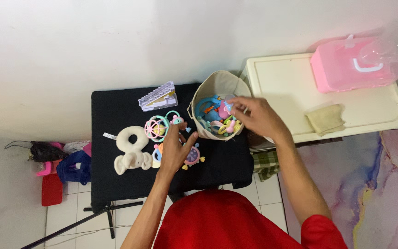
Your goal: The person empties a bag of baby toys onto a surface and then sorts them one by one, placing a plush ring toy, various rattles, and plastic pieces onto the table.
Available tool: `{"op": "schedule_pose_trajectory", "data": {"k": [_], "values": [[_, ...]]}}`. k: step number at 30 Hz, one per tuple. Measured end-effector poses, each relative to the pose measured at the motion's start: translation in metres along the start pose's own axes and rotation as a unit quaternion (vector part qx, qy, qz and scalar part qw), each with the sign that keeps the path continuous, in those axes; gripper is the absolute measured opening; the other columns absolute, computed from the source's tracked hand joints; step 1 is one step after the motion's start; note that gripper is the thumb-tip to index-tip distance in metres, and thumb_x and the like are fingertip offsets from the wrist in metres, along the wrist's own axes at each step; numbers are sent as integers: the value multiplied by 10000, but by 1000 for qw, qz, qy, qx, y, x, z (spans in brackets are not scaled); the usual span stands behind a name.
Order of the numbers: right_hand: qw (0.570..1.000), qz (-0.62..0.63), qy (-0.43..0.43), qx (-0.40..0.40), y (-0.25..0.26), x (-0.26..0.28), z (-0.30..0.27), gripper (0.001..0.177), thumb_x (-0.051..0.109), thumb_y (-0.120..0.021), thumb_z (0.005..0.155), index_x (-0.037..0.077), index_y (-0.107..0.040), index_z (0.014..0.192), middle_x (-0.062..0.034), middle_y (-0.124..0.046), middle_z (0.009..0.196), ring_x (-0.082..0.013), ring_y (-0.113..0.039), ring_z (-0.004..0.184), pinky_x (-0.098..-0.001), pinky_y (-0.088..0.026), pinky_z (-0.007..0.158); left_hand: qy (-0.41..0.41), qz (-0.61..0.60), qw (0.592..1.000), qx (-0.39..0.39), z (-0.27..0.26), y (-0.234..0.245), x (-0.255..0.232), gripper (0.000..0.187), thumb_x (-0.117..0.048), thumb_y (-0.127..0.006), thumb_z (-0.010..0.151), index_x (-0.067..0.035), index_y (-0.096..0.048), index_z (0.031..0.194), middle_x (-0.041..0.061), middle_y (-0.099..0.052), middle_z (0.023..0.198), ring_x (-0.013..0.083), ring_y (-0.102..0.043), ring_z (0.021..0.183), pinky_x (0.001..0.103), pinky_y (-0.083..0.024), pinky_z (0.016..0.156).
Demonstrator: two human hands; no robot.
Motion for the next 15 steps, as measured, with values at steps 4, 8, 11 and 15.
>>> {"op": "schedule_pose_trajectory", "data": {"k": [4, 8, 11, 15], "values": [[994, -43, -51, 90, -11, -53, 38, 400, 46, -670, 887, 63, -687, 1286, -123, -771, 1039, -222, -749, 918, -341, -598, 831, -18, -21, 998, -56, 29, -14, -12, 521, -290, -775, 903, 14, -588, 1283, 174, -624, 1107, 218, -621, 751, 364, -525, 646], [959, -213, 10, 187, -59, -88, 69, 606, -88, -729, 714, 119, -692, 1282, -126, -695, 1231, -290, -646, 1148, -411, -510, 981, -48, -2, 998, -44, 44, -30, -10, 497, -236, -737, 935, 18, -571, 1330, 189, -601, 1210, 224, -674, 811, 356, -554, 707], [908, -322, -29, 266, -81, -118, 71, 646, -34, -770, 741, 229, -667, 1323, -83, -648, 1244, -299, -581, 1239, -413, -498, 1036, -21, -23, 999, -22, 46, -37, -3, 481, -232, -704, 958, 13, -558, 1346, 178, -611, 1215, 223, -706, 852, 350, -583, 723], [896, -338, -19, 287, -90, -132, 80, 616, -29, -779, 742, 232, -672, 1290, -74, -606, 1257, -315, -544, 1251, -427, -491, 1014, 13, -67, 998, -9, 46, -38, -1, 466, -239, -679, 961, 10, -556, 1336, 166, -622, 1214, 210, -720, 837, 353, -594, 680]]}}
Point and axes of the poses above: each hand's wrist, its own z-axis towards the middle knuckle, its own y-axis out of the back of the hand, x = y × z, the point moved 8 cm from there along z, towards the middle knuckle
